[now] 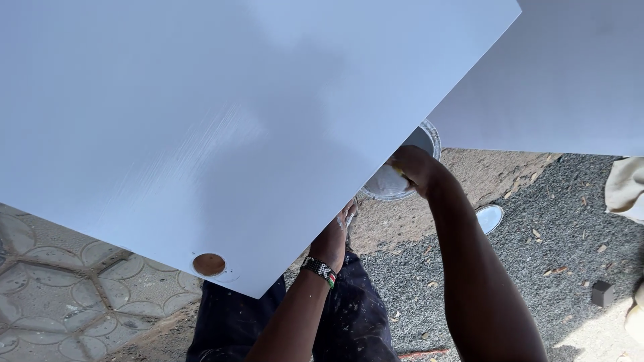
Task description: The person sits on a tiled floor and applies white paint to a wooden frame using a sponge. They then move to a large white board and continue applying white paint with the sponge, repeatedly dipping it into a bucket.
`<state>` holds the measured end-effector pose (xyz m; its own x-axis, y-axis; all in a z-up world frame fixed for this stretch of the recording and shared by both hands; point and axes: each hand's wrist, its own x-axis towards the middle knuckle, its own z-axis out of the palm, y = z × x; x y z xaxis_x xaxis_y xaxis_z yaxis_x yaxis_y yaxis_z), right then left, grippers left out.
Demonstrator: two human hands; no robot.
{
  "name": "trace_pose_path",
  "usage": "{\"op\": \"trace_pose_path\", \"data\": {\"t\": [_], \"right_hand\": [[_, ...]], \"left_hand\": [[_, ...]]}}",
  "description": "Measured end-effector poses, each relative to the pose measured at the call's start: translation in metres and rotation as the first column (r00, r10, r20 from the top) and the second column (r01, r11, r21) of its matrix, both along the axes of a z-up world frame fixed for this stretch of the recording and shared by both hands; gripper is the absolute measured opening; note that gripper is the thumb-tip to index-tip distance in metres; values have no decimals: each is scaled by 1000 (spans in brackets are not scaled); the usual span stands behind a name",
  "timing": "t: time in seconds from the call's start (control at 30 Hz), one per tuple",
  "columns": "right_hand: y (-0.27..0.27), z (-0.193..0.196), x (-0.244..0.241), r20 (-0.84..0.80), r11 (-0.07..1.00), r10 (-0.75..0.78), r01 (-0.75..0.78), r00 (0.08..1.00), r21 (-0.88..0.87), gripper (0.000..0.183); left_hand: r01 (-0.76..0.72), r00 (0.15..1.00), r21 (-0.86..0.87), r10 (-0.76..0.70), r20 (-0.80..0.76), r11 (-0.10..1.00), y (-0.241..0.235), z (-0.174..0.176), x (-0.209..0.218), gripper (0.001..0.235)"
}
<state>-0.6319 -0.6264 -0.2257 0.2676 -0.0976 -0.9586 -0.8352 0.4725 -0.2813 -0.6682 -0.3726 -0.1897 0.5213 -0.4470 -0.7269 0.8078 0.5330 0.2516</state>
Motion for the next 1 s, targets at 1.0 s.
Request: {"op": "trace_pose_path", "data": {"t": [1.0], "right_hand": [[119, 222, 89, -55, -33, 919, -64, 391, -997, 29]], "left_hand": [[-752, 652, -298, 596, -469, 588, 3, 101, 35, 22]]}}
